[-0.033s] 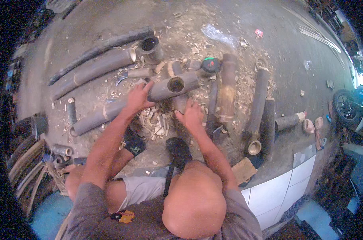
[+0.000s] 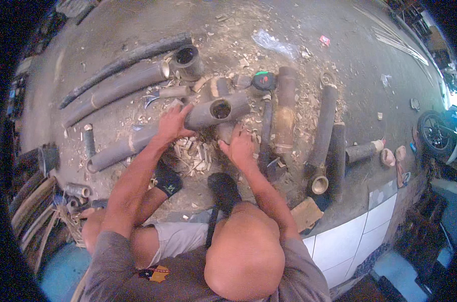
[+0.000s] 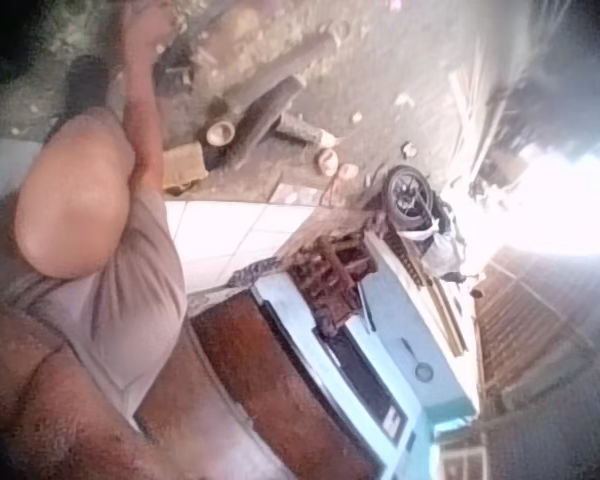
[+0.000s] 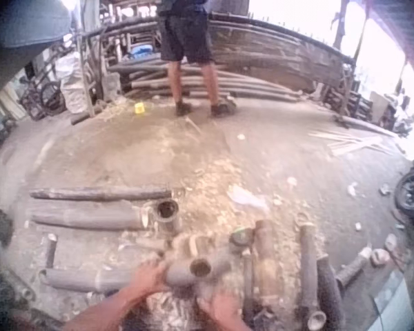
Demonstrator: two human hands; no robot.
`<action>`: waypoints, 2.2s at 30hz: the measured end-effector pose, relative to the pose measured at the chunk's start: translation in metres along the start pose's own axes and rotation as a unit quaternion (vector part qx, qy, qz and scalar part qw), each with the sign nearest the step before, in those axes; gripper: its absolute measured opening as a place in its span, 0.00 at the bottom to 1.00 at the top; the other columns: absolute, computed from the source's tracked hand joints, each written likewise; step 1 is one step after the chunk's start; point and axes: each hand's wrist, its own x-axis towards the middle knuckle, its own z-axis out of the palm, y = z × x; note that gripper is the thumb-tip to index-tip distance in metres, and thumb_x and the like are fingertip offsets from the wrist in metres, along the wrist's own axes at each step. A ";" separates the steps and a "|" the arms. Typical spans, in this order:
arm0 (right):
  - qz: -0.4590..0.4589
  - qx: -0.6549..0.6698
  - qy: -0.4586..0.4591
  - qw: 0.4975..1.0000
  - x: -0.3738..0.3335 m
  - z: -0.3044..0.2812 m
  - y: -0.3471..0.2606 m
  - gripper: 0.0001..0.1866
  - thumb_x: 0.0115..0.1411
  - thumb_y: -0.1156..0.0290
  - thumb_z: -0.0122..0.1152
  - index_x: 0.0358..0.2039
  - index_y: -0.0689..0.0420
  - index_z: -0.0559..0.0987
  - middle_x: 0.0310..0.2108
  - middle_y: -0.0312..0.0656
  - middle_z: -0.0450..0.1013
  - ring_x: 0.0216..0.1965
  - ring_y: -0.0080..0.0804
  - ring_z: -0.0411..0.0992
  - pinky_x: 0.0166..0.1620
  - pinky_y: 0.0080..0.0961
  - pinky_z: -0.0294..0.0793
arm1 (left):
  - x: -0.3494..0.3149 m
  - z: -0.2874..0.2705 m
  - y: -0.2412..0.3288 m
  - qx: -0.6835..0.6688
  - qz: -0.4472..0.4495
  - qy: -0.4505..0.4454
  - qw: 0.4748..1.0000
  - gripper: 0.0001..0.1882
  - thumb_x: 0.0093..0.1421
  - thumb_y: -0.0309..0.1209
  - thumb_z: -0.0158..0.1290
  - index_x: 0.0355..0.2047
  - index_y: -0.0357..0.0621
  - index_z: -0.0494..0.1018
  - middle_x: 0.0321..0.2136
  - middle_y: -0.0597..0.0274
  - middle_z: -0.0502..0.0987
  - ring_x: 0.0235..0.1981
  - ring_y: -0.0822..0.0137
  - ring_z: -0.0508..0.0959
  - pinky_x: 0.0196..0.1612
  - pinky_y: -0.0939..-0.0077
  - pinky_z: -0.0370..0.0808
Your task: The person assembles bamboo pieces into a T-shaped joint. They insert a smaller bamboo piece into a larger one, tap it with a wooden mallet, and then fit another bamboo segment into the assembly. The person inspects the fit and continues to adjust the pieces.
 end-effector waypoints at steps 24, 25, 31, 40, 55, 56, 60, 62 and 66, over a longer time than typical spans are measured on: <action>0.091 0.198 -0.023 0.976 -0.112 0.006 0.084 0.16 0.70 0.62 0.57 0.46 0.63 0.76 0.27 0.51 0.77 0.27 0.45 0.78 0.32 0.41 0.75 | -0.033 0.013 -0.025 0.000 -0.051 0.046 0.998 0.47 0.40 0.52 0.75 0.60 0.54 0.68 0.49 0.52 0.77 0.56 0.47 0.74 0.53 0.41 0.68; 0.095 0.213 -0.042 0.972 -0.098 -0.005 0.066 0.16 0.71 0.61 0.55 0.42 0.63 0.78 0.24 0.48 0.78 0.23 0.41 0.79 0.28 0.38 0.75 | -0.033 0.015 -0.026 0.001 -0.052 0.051 0.997 0.47 0.40 0.52 0.75 0.60 0.54 0.68 0.49 0.52 0.77 0.56 0.47 0.74 0.53 0.41 0.68; -0.116 0.277 0.020 0.953 -0.010 -0.032 -0.056 0.17 0.75 0.64 0.48 0.36 0.66 0.74 0.18 0.49 0.75 0.20 0.42 0.77 0.26 0.44 0.72 | -0.024 0.003 -0.015 -0.003 -0.051 0.034 0.998 0.52 0.37 0.52 0.76 0.63 0.55 0.68 0.53 0.53 0.76 0.57 0.46 0.74 0.54 0.42 0.70; -0.131 0.128 -0.103 0.978 -0.023 -0.010 -0.070 0.21 0.72 0.63 0.48 0.33 0.72 0.77 0.24 0.66 0.75 0.29 0.72 0.76 0.36 0.59 0.76 | -0.034 0.011 -0.021 -0.001 -0.065 0.049 0.997 0.47 0.37 0.51 0.76 0.59 0.56 0.70 0.51 0.54 0.77 0.55 0.47 0.75 0.53 0.41 0.70; -0.093 0.040 -0.101 0.990 -0.073 -0.033 0.025 0.15 0.69 0.66 0.53 0.33 0.66 0.76 0.27 0.67 0.74 0.33 0.69 0.75 0.35 0.59 0.71 | -0.034 0.017 -0.028 -0.027 -0.041 0.071 0.996 0.49 0.39 0.57 0.74 0.61 0.56 0.69 0.55 0.51 0.74 0.60 0.46 0.73 0.60 0.36 0.66; -0.093 -0.007 -0.051 0.994 -0.088 -0.023 0.037 0.13 0.69 0.67 0.53 0.32 0.65 0.77 0.26 0.66 0.74 0.32 0.67 0.76 0.32 0.57 0.71 | -0.031 0.017 -0.028 -0.049 -0.038 0.051 0.997 0.50 0.38 0.57 0.73 0.61 0.56 0.69 0.56 0.51 0.74 0.62 0.47 0.71 0.60 0.35 0.65; -0.058 -0.003 -0.033 0.998 -0.119 -0.014 0.086 0.11 0.68 0.67 0.55 0.36 0.64 0.77 0.25 0.60 0.75 0.29 0.63 0.76 0.31 0.53 0.74 | -0.039 0.020 -0.013 -0.028 -0.096 0.052 0.994 0.51 0.41 0.60 0.72 0.62 0.51 0.70 0.60 0.46 0.71 0.66 0.44 0.65 0.67 0.40 0.58; -0.043 -0.002 0.007 0.999 -0.118 -0.028 0.109 0.11 0.67 0.67 0.56 0.37 0.64 0.76 0.27 0.60 0.74 0.31 0.63 0.76 0.32 0.53 0.74 | -0.037 0.029 0.011 -0.027 -0.158 0.106 0.981 0.52 0.42 0.60 0.71 0.65 0.51 0.69 0.63 0.40 0.68 0.69 0.40 0.61 0.71 0.37 0.52; -0.053 -0.015 0.096 0.994 -0.085 -0.071 0.120 0.12 0.66 0.67 0.57 0.40 0.64 0.75 0.30 0.60 0.74 0.34 0.62 0.75 0.35 0.53 0.74 | -0.050 0.050 0.046 -0.174 -0.192 0.214 0.942 0.50 0.46 0.59 0.69 0.65 0.48 0.69 0.64 0.33 0.65 0.69 0.33 0.59 0.70 0.32 0.51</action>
